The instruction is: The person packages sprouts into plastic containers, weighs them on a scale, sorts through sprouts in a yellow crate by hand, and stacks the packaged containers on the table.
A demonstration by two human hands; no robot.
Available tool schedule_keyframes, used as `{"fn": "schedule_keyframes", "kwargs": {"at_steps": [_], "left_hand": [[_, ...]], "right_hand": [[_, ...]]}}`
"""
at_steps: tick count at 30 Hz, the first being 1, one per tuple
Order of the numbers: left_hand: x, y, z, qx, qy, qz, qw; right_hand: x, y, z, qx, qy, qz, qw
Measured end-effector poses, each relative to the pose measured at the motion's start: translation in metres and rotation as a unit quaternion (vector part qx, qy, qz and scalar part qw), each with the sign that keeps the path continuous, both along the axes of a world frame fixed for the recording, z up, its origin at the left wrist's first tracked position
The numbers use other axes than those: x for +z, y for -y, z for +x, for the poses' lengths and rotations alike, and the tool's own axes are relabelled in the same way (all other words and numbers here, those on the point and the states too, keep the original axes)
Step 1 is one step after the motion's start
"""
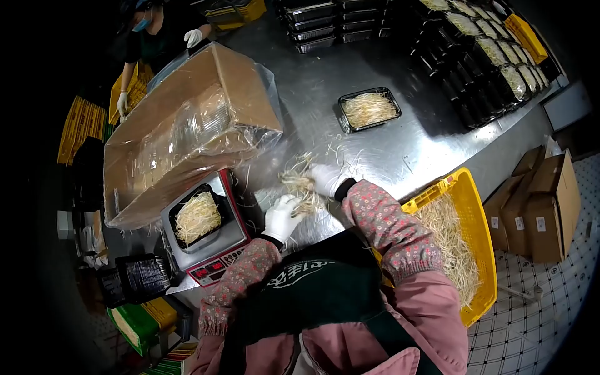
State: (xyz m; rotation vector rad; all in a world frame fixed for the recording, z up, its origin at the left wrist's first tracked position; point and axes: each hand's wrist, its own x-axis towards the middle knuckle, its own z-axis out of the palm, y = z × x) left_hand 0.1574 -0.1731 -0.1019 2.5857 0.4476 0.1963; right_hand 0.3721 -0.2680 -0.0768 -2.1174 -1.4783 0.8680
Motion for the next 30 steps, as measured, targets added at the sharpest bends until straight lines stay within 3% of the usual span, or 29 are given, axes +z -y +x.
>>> {"fn": "schedule_keyframes", "kwargs": {"at_steps": [2,3,6,8,10,11,13,17,21,22,25,26,29,30], "left_hand": [[0.004,0.004,-0.008,0.032,-0.083,0.002,0.996],[0.011,0.002,-0.013,0.054,-0.105,-0.013,0.993],[0.037,-0.001,-0.003,0.061,-0.136,-0.021,0.989],[0.037,-0.009,0.017,0.041,-0.164,-0.019,0.985],[0.0,-0.021,0.03,0.007,-0.144,0.015,0.989],[-0.017,-0.026,0.032,0.007,-0.142,0.015,0.99],[-0.033,-0.033,0.033,-0.007,-0.141,0.008,0.99],[-0.034,-0.031,0.023,-0.009,-0.104,0.021,0.994],[-0.018,-0.031,0.006,-0.023,-0.052,0.015,0.998],[-0.012,-0.028,0.004,-0.021,-0.039,-0.02,0.999],[-0.003,-0.015,0.005,-0.042,0.006,-0.008,0.999],[-0.006,-0.012,0.006,-0.029,-0.025,-0.023,0.999],[-0.012,-0.01,-0.009,0.018,-0.023,0.021,0.999],[-0.014,-0.013,-0.019,0.034,-0.033,0.005,0.999]], "right_hand": [[-0.011,0.011,-0.006,0.036,0.036,-0.018,0.999],[-0.03,0.021,-0.001,-0.002,0.031,0.057,0.998],[-0.004,0.039,-0.001,-0.02,0.107,-0.003,0.994],[-0.016,0.044,-0.018,0.003,0.141,-0.023,0.99],[-0.028,0.039,-0.034,0.038,0.172,-0.058,0.983],[-0.045,0.043,-0.038,0.006,0.191,0.051,0.98],[-0.071,0.036,-0.033,-0.061,0.121,-0.001,0.991],[-0.067,0.049,-0.009,-0.089,0.118,-0.004,0.989],[-0.022,0.063,0.029,-0.162,0.079,0.038,0.983],[-0.013,0.063,0.031,-0.215,-0.01,0.067,0.974],[-0.017,0.039,0.013,-0.213,-0.094,0.11,0.966],[-0.017,0.032,-0.004,-0.187,-0.062,0.136,0.971],[-0.035,0.018,-0.028,-0.055,0.068,-0.023,0.996],[-0.055,0.022,-0.028,-0.047,0.08,0.011,0.996]]}}
